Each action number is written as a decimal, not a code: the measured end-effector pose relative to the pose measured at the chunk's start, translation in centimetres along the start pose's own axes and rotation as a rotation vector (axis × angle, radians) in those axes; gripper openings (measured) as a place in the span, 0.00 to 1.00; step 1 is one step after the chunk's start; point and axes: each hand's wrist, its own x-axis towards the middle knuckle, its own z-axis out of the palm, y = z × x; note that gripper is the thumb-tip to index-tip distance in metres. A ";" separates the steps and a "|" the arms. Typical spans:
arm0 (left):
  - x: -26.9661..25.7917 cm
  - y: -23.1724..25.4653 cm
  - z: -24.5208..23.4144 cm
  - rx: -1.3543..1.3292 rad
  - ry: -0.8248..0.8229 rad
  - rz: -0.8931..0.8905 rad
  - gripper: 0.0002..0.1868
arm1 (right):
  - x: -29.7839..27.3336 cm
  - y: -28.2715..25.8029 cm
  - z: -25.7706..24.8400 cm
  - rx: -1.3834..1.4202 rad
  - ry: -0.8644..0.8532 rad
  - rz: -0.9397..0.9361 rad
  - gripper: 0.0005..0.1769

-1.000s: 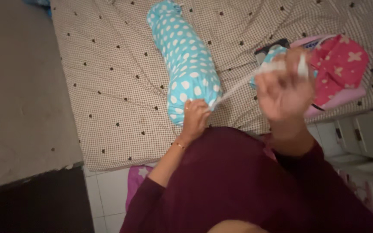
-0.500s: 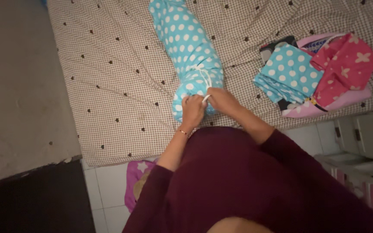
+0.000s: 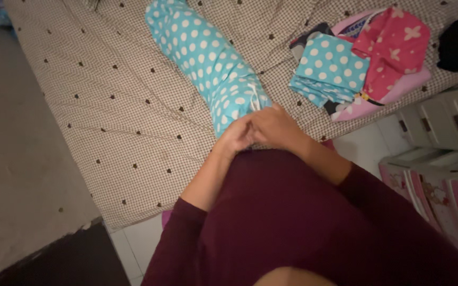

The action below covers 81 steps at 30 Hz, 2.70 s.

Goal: The person removes a beige pillowcase from a frog-shaped pillow and replaces it with a blue polka-dotted pillowcase. They pull the new case over the pillow, adjust the fit, and tie the drawstring to secure it.

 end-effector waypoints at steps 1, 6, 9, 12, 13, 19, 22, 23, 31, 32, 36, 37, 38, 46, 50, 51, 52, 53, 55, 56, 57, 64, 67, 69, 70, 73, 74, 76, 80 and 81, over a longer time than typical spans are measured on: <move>0.6 0.1 -0.2 -0.014 0.040 -0.008 0.20 | -0.3 -0.1 -0.3 -0.029 0.006 -0.022 0.07; 1.8 0.2 -1.1 -0.017 0.144 -0.042 0.18 | -2.0 0.1 0.1 -0.027 0.059 -0.112 0.05; 1.2 1.0 -0.9 -0.105 0.055 -0.010 0.13 | -2.7 0.9 0.3 0.074 0.189 -0.273 0.04; 0.6 1.1 -1.4 0.008 0.178 0.040 0.12 | -4.3 1.8 1.2 0.119 0.221 -0.274 0.04; 0.8 1.1 -1.5 0.079 0.169 0.056 0.12 | -4.7 2.2 1.8 0.159 0.206 -0.202 0.04; -0.2 1.5 -3.0 1.210 0.373 0.269 0.14 | -4.6 4.3 6.5 0.430 0.221 0.564 0.08; -0.4 0.3 -2.6 1.737 0.367 0.666 0.07 | -4.3 5.0 8.4 0.234 0.332 0.232 0.05; -0.5 -0.2 -2.0 1.825 0.424 0.685 0.06 | -4.2 5.2 9.2 0.165 0.362 0.102 0.03; -5.4 -1.3 3.6 1.873 0.299 1.190 0.11 | -6.2 10.2 16.6 0.904 0.179 0.979 0.05; -5.2 -1.6 3.6 1.858 0.286 1.149 0.11 | -6.4 10.5 17.1 0.916 0.140 1.043 0.04; -3.4 -3.2 2.4 1.639 0.428 0.927 0.12 | -7.1 10.9 18.8 1.008 0.124 1.127 0.14; -3.2 -3.3 2.0 1.586 0.480 0.926 0.11 | -7.3 10.8 18.7 1.160 0.151 1.088 0.14; -3.0 -3.7 1.7 1.531 0.528 0.923 0.10 | -7.5 10.6 18.4 1.310 0.180 1.048 0.15; -2.5 -3.6 1.5 1.556 0.638 0.843 0.07 | -7.0 7.2 14.2 0.841 0.040 0.776 0.15; -2.9 -2.6 1.9 1.845 0.668 0.632 0.08 | -7.1 6.3 13.5 0.492 0.166 0.606 0.22; -2.8 -2.5 2.0 1.937 0.676 0.580 0.09 | -7.0 6.2 13.2 0.448 0.155 0.563 0.21; -2.8 -2.5 1.8 1.963 0.670 0.542 0.11 | -7.1 5.9 13.0 0.404 0.143 0.525 0.20; -2.6 -2.5 1.3 1.988 0.664 0.503 0.12 | -7.2 5.7 12.8 0.360 0.132 0.487 0.18; -2.5 -3.2 -0.4 1.939 0.606 0.427 0.14 | -7.6 5.4 12.6 0.417 0.132 0.428 0.15; -2.0 -3.0 -1.4 1.868 0.563 0.409 0.14 | -7.4 5.6 12.4 0.442 0.138 0.390 0.13; -1.7 -3.0 -2.2 1.796 0.519 0.390 0.13 | -7.4 5.6 12.4 0.454 0.117 0.402 0.13; -3.5 -2.5 -1.0 1.045 0.512 -0.099 0.18 | -8.4 7.0 13.6 0.812 0.031 0.523 0.09; -3.2 -3.0 -1.3 0.888 0.457 -0.093 0.15 | -8.8 7.4 14.0 0.888 0.040 0.531 0.09; -2.4 -3.8 -2.7 0.730 0.333 0.019 0.13 | -8.8 7.5 13.9 0.888 0.053 0.544 0.09; -2.2 -4.1 -3.4 0.689 0.335 0.017 0.13 | -8.7 7.5 13.8 0.885 0.056 0.557 0.10; -1.3 -4.7 -5.3 0.601 0.341 0.020 0.12 | -8.4 7.3 13.1 0.940 0.061 0.538 0.12; -1.1 -4.8 -5.7 0.595 0.348 0.027 0.13 | -8.1 7.1 12.7 0.971 0.060 0.520 0.12; -0.9 -4.9 -6.2 0.583 0.350 0.033 0.13 | -8.2 6.8 11.5 0.745 0.033 0.447 0.12; 0.4 -5.1 -6.1 0.621 0.330 0.068 0.14 | -7.4 6.5 10.1 0.472 0.137 0.282 0.07; 0.7 -5.2 -6.0 0.644 0.326 0.086 0.14 | -7.3 6.4 10.0 0.477 0.168 0.271 0.06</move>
